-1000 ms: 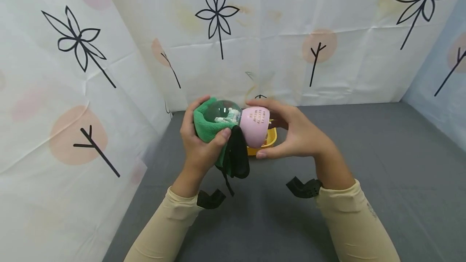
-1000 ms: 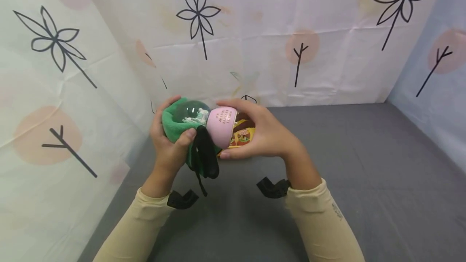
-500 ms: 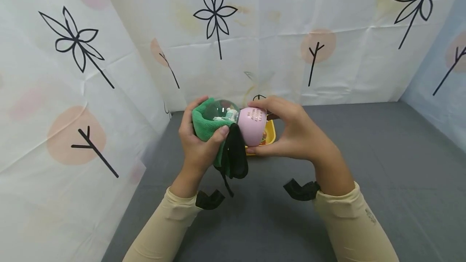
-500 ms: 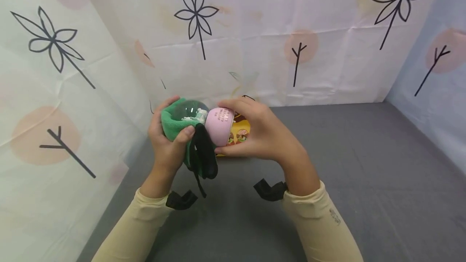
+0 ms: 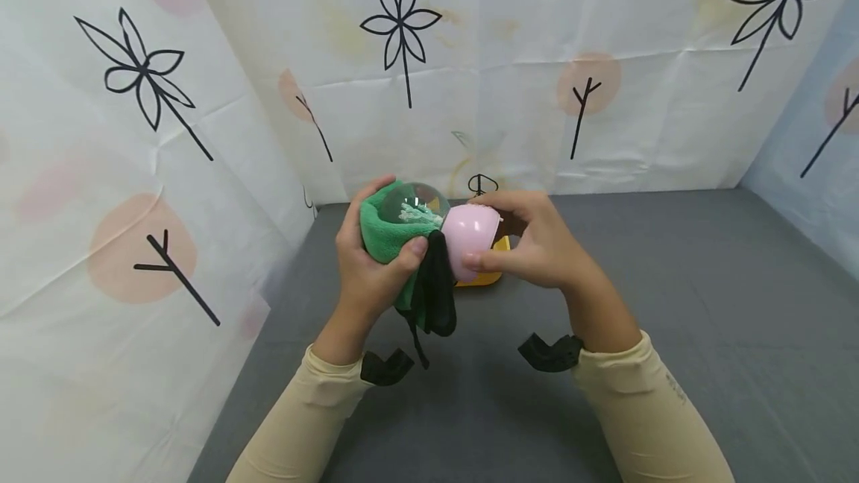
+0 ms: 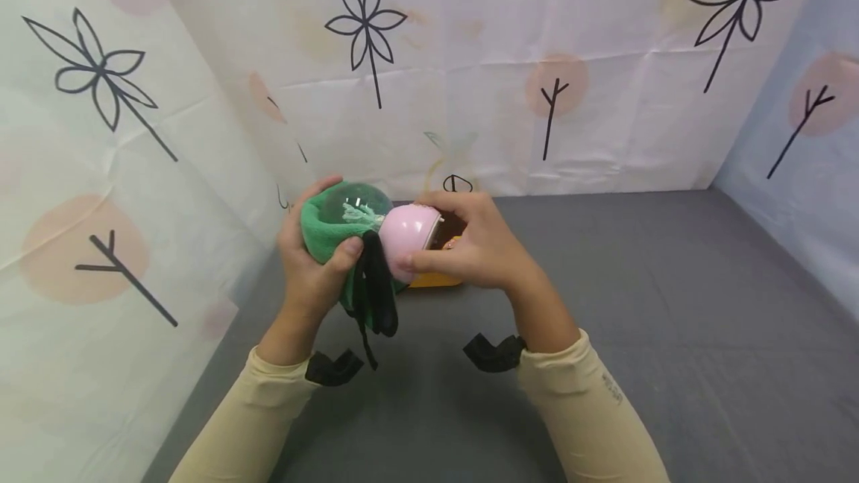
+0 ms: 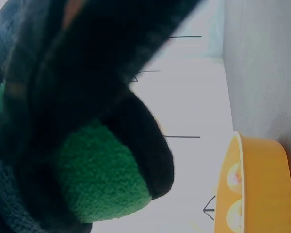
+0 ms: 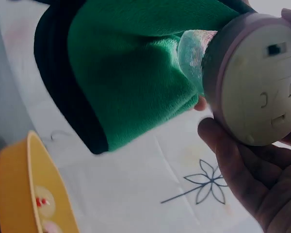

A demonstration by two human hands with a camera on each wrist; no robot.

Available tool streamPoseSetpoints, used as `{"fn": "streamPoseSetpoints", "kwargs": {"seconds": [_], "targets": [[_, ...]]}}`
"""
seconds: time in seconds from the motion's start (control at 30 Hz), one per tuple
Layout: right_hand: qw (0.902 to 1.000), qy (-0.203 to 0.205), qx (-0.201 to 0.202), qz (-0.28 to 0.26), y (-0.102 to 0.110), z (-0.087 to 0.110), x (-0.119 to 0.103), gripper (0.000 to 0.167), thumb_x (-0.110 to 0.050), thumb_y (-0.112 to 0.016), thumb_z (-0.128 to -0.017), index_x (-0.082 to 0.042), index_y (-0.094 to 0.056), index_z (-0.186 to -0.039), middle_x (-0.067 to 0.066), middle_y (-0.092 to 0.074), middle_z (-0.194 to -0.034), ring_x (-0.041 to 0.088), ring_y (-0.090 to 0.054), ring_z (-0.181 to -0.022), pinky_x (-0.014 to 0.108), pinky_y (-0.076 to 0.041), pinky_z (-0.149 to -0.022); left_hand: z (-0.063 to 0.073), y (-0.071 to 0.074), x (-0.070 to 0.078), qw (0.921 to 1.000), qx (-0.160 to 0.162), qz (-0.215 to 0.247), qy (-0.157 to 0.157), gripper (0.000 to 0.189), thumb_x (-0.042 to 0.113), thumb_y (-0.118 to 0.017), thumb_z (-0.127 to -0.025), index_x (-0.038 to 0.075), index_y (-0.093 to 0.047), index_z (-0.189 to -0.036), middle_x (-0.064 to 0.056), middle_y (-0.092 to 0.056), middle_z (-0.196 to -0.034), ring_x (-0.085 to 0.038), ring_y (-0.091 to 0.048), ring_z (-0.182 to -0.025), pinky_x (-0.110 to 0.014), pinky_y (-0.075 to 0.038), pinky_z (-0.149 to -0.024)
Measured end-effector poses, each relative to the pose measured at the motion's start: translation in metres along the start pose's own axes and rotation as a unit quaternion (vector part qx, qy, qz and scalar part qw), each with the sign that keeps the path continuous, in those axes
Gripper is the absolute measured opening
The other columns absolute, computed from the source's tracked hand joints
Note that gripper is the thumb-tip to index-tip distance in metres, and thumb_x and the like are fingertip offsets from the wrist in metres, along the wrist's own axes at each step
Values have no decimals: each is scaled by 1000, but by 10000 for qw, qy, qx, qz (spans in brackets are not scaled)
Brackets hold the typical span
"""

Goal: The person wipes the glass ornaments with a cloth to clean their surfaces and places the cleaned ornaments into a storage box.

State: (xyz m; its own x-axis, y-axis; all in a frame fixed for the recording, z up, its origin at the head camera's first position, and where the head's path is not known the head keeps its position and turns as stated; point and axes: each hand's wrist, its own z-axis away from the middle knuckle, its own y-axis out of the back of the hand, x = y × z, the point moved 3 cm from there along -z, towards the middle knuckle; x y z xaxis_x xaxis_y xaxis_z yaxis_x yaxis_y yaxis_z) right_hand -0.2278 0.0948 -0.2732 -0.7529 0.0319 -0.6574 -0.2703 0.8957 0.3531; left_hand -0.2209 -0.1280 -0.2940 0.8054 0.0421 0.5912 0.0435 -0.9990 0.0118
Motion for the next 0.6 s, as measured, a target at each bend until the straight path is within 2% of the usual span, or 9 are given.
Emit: {"fn": "streamPoseSetpoints", "kwargs": {"seconds": [0.07, 0.17, 0.27, 0.43, 0.6], "targets": [[9983, -215, -118, -521, 0, 0, 4, 32, -16, -84, -84, 2, -77, -109, 4, -75, -92, 14, -69, -70, 27, -62, -64, 0, -1, 1, 10000, -42, -5, -54, 78, 35, -80, -80, 0, -57, -145, -15, -70, -123, -25, -71, -104, -30, -63, -89], [9912, -549, -316, -1163, 0, 0, 9, 18, -16, -74, -89, -4, -79, -101, 1, -74, -88, 12, -68, -68, 27, -61, -62, 0, -1, 2, 9998, -107, 4, -169, 79, 33, -80, -78, -2, -56, -145, -17, -70, -124, -25, -71, -105, -32, -63, -90], [9822, -890, -546, -1561, -2, -1, 11, 17, -19, -64, -91, -14, -80, -95, -1, -74, -86, 10, -68, -69, 29, -62, -63, -1, -2, 4, 9995, -161, 21, -273, 80, 33, -79, -78, -4, -55, -145, -19, -69, -125, -26, -71, -105, -33, -63, -90], [9712, -1315, -805, -1816, -3, -1, 10, 22, -19, -56, -92, -18, -78, -93, -2, -74, -84, 9, -69, -70, 29, -62, -64, -2, -1, 3, 9992, -249, -28, -299, 84, 47, -79, -84, -5, -55, -145, -19, -68, -127, -25, -70, -106, -31, -63, -90], [9656, -1647, -631, -1912, -1, -1, 3, 25, -19, -54, -91, -17, -78, -95, -2, -75, -84, 10, -72, -70, 29, -62, -64, -2, 0, -1, 9994, -182, -119, -281, 89, 63, -76, -86, -2, -58, -144, -20, -69, -125, -22, -70, -106, -29, -61, -90]]}}
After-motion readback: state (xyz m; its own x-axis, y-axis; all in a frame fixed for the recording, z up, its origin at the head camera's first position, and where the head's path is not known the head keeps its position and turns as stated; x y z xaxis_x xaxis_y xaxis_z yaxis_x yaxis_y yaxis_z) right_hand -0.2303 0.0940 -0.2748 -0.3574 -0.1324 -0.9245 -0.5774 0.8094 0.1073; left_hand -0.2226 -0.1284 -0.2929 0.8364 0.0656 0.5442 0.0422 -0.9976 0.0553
